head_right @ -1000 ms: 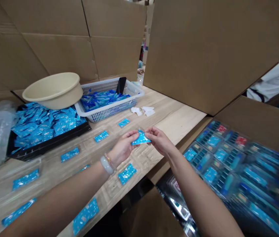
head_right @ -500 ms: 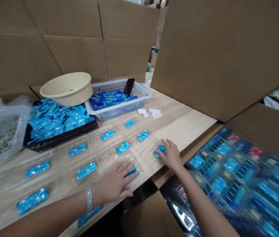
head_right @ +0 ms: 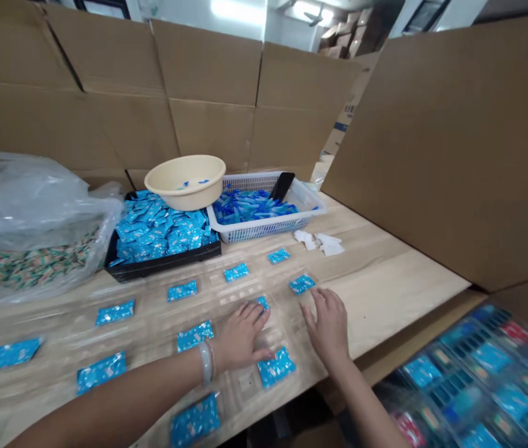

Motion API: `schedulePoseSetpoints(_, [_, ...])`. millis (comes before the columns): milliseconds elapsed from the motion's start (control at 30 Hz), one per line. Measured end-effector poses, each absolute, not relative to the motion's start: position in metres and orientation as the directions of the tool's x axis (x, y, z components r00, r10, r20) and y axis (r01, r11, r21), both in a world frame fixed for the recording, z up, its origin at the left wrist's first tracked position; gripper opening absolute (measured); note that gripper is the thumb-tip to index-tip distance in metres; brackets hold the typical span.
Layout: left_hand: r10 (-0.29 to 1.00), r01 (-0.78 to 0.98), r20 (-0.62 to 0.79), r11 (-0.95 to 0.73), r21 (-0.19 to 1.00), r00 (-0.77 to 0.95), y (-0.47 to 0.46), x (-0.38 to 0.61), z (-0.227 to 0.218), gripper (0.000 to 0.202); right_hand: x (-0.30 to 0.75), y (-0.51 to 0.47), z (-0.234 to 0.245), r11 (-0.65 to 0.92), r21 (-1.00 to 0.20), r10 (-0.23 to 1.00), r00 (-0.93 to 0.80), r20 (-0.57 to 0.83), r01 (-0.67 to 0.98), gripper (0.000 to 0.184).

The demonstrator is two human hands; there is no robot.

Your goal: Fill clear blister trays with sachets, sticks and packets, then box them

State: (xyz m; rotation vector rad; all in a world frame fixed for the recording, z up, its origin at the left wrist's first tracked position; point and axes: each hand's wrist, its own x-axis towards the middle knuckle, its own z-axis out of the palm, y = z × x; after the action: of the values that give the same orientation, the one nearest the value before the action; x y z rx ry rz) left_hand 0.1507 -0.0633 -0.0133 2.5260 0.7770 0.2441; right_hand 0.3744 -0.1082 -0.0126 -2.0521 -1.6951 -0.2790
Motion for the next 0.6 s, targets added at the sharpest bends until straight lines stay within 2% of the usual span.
schedulePoseSetpoints(133, [0.554, 0.430, 0.119, -0.748, 0.505, 0.824, -0.031, 0.134, 0.013, 0.065, 0.345, -0.039, 0.032, -0.007, -0.358, 0.887, 0.170, 0.428, 0.934, 0.033])
schedulePoseSetpoints(200, [0.584, 0.426, 0.197, -0.746, 0.511, 0.788, 0.001, 0.119, 0.035, 0.053, 0.335, 0.010, 0.057, 0.047, -0.363, 0.864, 0.145, 0.482, 0.930, 0.035])
schedulePoseSetpoints(267, [0.641, 0.440, 0.267, -0.719, 0.539, 0.720, 0.039, 0.105, 0.058, 0.041, 0.327, 0.065, 0.080, 0.115, -0.318, 0.884, 0.049, 0.466, 0.941, 0.039])
schedulePoseSetpoints(333, [0.691, 0.442, 0.306, -0.679, 0.586, 0.655, 0.082, 0.098, 0.076, 0.032, 0.324, 0.120, 0.094, 0.111, -0.230, 0.958, -0.042, 0.284, 0.967, 0.040])
schedulePoseSetpoints(433, [0.805, 0.448, 0.255, -0.527, 0.722, 0.536, 0.147, 0.112, 0.089, 0.015, 0.327, 0.188, 0.094, 0.021, -0.081, 0.998, -0.026, -0.057, 0.996, 0.038])
schedulePoseSetpoints(500, [0.907, 0.458, 0.127, -0.319, 0.829, 0.402, 0.188, 0.134, 0.087, 0.010, 0.335, 0.220, 0.081, -0.028, -0.030, 0.986, 0.022, -0.167, 0.999, 0.041])
schedulePoseSetpoints(600, [0.966, 0.463, -0.047, -0.079, 0.883, 0.256, 0.242, 0.174, 0.071, 0.021, 0.350, 0.248, 0.053, -0.095, 0.014, 0.960, 0.095, -0.262, 0.995, 0.063])
